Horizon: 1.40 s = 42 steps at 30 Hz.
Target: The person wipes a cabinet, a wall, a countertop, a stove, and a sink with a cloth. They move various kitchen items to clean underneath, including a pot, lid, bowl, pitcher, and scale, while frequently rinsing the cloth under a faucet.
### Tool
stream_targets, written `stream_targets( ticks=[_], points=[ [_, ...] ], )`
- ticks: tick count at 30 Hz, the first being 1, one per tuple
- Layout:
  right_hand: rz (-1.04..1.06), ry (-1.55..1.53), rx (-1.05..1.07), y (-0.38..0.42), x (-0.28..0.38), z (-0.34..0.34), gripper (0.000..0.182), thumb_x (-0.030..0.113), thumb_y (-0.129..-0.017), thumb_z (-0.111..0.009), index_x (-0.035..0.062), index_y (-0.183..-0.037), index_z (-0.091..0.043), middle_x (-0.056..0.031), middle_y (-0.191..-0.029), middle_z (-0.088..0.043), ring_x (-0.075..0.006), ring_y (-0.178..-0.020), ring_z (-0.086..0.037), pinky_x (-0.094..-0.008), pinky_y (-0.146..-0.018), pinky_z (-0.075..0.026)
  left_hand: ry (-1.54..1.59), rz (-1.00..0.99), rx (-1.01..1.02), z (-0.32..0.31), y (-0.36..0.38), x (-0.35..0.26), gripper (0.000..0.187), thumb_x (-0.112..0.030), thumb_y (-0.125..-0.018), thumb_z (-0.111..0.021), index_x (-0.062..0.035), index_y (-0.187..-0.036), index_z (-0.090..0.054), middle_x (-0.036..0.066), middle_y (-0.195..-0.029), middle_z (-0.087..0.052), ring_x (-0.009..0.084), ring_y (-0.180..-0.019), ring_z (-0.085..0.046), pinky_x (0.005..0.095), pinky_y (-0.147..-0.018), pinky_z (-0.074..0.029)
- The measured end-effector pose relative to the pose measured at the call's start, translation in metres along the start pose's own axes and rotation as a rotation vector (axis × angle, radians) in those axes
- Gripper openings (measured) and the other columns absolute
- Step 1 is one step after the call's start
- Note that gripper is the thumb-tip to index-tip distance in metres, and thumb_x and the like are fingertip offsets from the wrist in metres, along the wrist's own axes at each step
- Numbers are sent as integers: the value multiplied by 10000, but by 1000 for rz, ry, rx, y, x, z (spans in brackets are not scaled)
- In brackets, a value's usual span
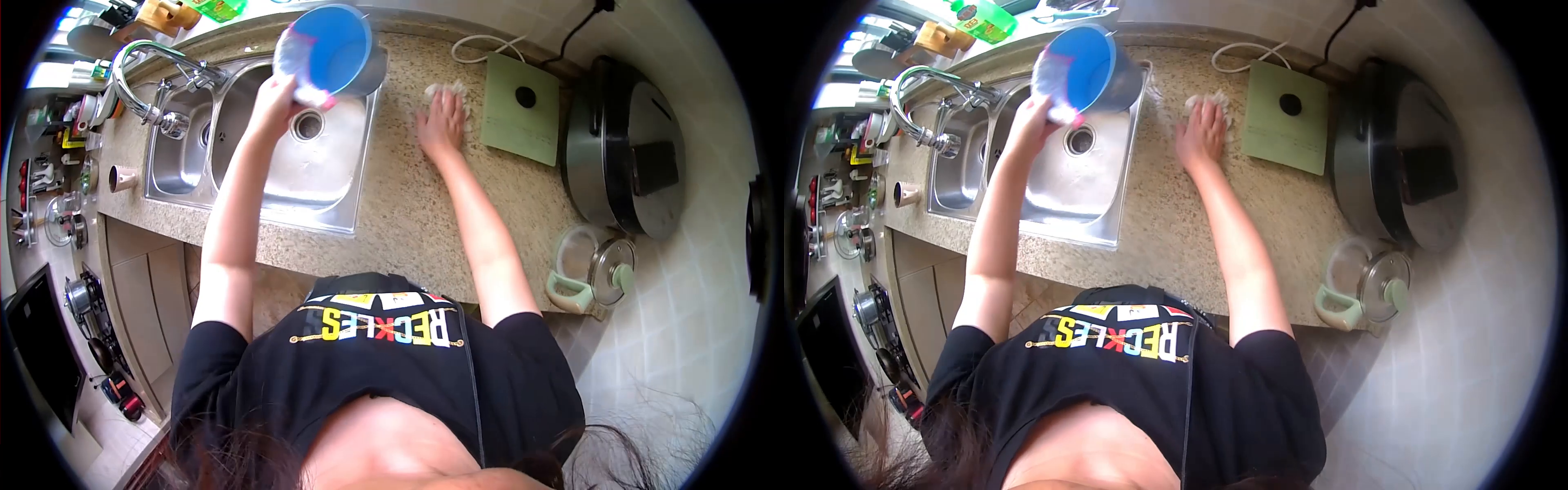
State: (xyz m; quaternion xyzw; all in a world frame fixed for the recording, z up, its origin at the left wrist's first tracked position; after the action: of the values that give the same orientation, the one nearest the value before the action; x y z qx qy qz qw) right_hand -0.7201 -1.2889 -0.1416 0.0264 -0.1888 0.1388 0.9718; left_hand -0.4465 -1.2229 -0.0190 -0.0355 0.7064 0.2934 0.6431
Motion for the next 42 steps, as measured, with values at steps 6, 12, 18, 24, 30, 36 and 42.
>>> stream_targets(
  ticks=[6, 12, 18, 24, 30, 36, 42],
  points=[
    [-288, -2, -119, -113, 51, -15, 724, 411, -874, -478, -23, -1392, -218, -185, -1465, -155, -359, -1362, -107, -468, -1109, -88, 96, 92, -113, 108, 72, 42, 256, -39, -838, -410, 81, -1056, -469, 178, -908, -592, 278, -711, -649, 371, -639, -584],
    [-189, -295, -508, -158, 113, -77, 323, 93, -858, -413, 34, -1150, -540, -169, -1243, -470, -312, -1199, -398, -394, -1003, -341, 197, 190, -237, 147, 112, 94, 217, -30, -829, -440, 47, -1026, -488, 119, -880, -593, 217, -719, -630, 351, -632, -562],
    [251, -353, -7, -125, 149, -82, 233, -14, -790, -473, 67, -901, -661, -138, -1045, -585, -304, -1007, -539, -362, -890, -449, 327, 172, -266, 146, 109, 92, 208, -33, -828, -472, 15, -1026, -513, 76, -900, -584, 165, -766, -601, 306, -676, -515],
    [565, -208, -273, -186, 119, -34, 279, -25, -709, -530, 94, -916, -674, -115, -1044, -606, -277, -1073, -521, -367, -899, -446, 322, 179, -326, 154, 111, 99, 195, -32, -827, -478, 25, -1008, -519, 80, -891, -582, 159, -763, -598, 295, -672, -510],
    [541, -164, -150, -113, 52, -24, 357, -39, -731, -555, 121, -1030, -667, -109, -1059, -602, -308, -1009, -515, -362, -902, -425, 362, 129, -300, 148, 114, 96, 190, -34, -828, -481, 30, -1003, -519, 82, -875, -588, 164, -742, -600, 296, -658, -512],
    [413, -446, 20, 72, 85, -25, 257, -39, -734, -553, 86, -926, -669, -91, -978, -585, -270, -974, -500, -386, -868, -416, 348, 123, -210, 142, 107, 103, 183, -25, -828, -477, 41, -994, -516, 90, -869, -591, 172, -741, -604, 306, -660, -516],
    [557, -668, 189, 122, 137, -20, 315, -103, -723, -479, 94, -872, -676, -101, -888, -605, -261, -888, -523, -365, -829, -427, 337, 93, -87, 118, 98, 71, 210, -33, -829, -474, 53, -1018, -505, 106, -909, -588, 192, -789, -619, 340, -706, -538]
  ],
)
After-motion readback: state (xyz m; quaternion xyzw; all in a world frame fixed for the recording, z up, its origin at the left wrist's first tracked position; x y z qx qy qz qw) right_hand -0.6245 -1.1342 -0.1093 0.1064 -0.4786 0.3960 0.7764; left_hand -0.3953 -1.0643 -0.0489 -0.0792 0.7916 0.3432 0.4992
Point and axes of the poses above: each hand's wrist, its own y-axis away from the middle knuckle, its own z-axis out of the back of the hand, x = y × z, the point moved 5 cm from there along -y, towards the middle knuckle
